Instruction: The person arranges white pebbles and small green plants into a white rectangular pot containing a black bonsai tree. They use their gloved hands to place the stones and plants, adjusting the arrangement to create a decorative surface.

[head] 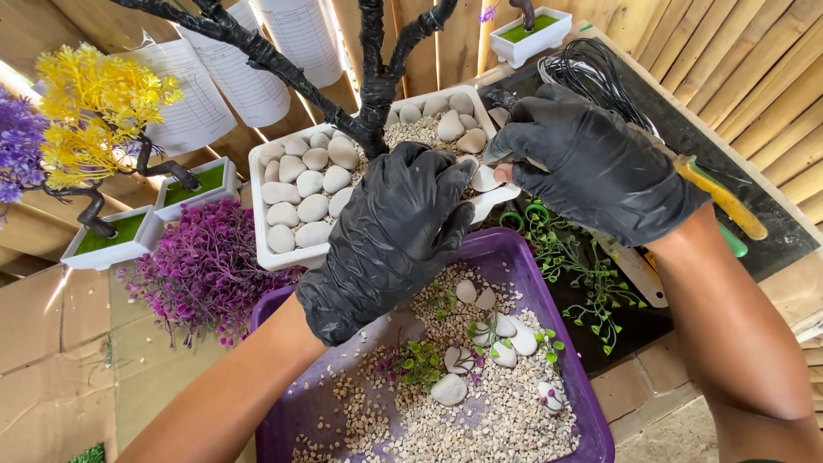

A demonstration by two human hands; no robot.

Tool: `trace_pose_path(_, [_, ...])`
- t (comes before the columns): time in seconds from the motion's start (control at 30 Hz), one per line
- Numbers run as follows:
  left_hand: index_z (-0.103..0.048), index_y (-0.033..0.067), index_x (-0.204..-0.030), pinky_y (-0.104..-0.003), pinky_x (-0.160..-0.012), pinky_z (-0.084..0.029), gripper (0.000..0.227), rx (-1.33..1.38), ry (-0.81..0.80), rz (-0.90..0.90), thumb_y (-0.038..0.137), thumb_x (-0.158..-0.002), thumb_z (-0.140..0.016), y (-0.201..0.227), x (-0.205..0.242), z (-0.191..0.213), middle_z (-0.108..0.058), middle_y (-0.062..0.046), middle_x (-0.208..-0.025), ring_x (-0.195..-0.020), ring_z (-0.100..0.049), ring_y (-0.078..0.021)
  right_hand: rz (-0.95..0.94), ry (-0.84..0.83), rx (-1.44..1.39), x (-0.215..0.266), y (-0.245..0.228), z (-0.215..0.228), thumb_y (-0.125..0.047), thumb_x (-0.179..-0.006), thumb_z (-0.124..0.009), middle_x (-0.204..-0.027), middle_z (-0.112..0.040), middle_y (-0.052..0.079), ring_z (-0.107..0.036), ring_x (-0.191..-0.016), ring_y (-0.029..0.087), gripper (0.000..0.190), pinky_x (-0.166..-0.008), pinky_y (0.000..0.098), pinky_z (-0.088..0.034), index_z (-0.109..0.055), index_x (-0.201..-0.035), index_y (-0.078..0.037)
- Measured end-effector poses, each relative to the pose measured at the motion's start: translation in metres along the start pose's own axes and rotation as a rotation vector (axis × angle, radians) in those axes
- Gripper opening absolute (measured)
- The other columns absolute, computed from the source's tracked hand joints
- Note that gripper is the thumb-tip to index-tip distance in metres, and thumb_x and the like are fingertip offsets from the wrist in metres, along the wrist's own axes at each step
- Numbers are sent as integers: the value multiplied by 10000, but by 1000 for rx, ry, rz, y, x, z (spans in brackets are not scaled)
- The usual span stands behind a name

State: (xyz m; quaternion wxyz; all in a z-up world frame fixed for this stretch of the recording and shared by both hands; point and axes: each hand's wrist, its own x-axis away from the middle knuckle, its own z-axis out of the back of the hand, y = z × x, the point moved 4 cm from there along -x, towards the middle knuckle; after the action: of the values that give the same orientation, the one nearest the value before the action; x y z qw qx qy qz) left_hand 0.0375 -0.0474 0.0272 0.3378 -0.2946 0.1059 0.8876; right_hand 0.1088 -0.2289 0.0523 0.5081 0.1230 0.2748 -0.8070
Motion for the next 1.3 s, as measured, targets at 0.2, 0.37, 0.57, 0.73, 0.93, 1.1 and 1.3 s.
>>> trace_pose_path(0.2, [-116,350,-1653,-585,-955,-516,690,-95,239,104,319,-1162,-599,-9,18,-26,-622,-95,-1235,-1139,-565,-379,-103,-30,-134,-1,4,2,-80,-1028,-646,-1008,-561,49,-542,-902,207,110,-785,399,-420,-716,-1109,-57])
trace_pose_path(0.37, [-629,110,-1066,-578,-901,-491,116,-10,202,104,195,-1005,-681,1,5,-1,-716,-94,-1159,-1093,-608,-405,13,-7,68,-4,3,2,-64,-1041,-648,-996,-593,99,-578,-869,287,70,-768,426,-436,-686,-1097,-48])
trace_pose_path(0.57, [-553,85,-1183,-645,-966,-455,211,-40,151,76,195,-1030,-647,2,3,-2,-650,-129,-1247,-1095,-588,-418,-126,52,-258,2,13,-5,19,-1011,-654,-1044,-622,27,-583,-939,179,263,-789,395,-461,-702,-1259,-54])
trace_pose_path(0.73, [-546,70,-1225,-599,-895,-487,235,-52,128,70,207,-1049,-621,5,-4,7,-643,-148,-1270,-1074,-578,-404,-48,81,-196,2,18,-10,48,-983,-683,-1169,-652,68,-654,-1110,232,267,-938,385,-528,-695,-1233,-46])
trace_pose_path(0.93, [-600,98,-1236,-626,-962,-485,219,16,134,66,214,-1050,-617,0,-2,9,-681,-152,-1267,-1116,-621,-435,-113,62,-256,2,14,-6,45,-996,-664,-999,-618,17,-590,-914,172,226,-792,380,-465,-708,-1192,-56])
trace_pose_path(1.1, [-609,98,-1261,-632,-985,-484,243,30,150,52,205,-1046,-643,-1,-2,8,-676,-144,-1267,-1114,-639,-424,-139,52,-475,15,24,-15,185,-950,-523,-1028,-623,35,-605,-948,163,414,-848,319,-487,-690,-1260,-32])
trace_pose_path(1.3, [-669,86,-1257,-646,-999,-476,278,48,135,66,239,-1025,-650,-6,-3,4,-706,-159,-1290,-1197,-615,-442,-112,-3,-13,1,9,-1,147,-925,-545,-916,-540,19,-502,-791,226,437,-719,392,-388,-742,-1169,-156])
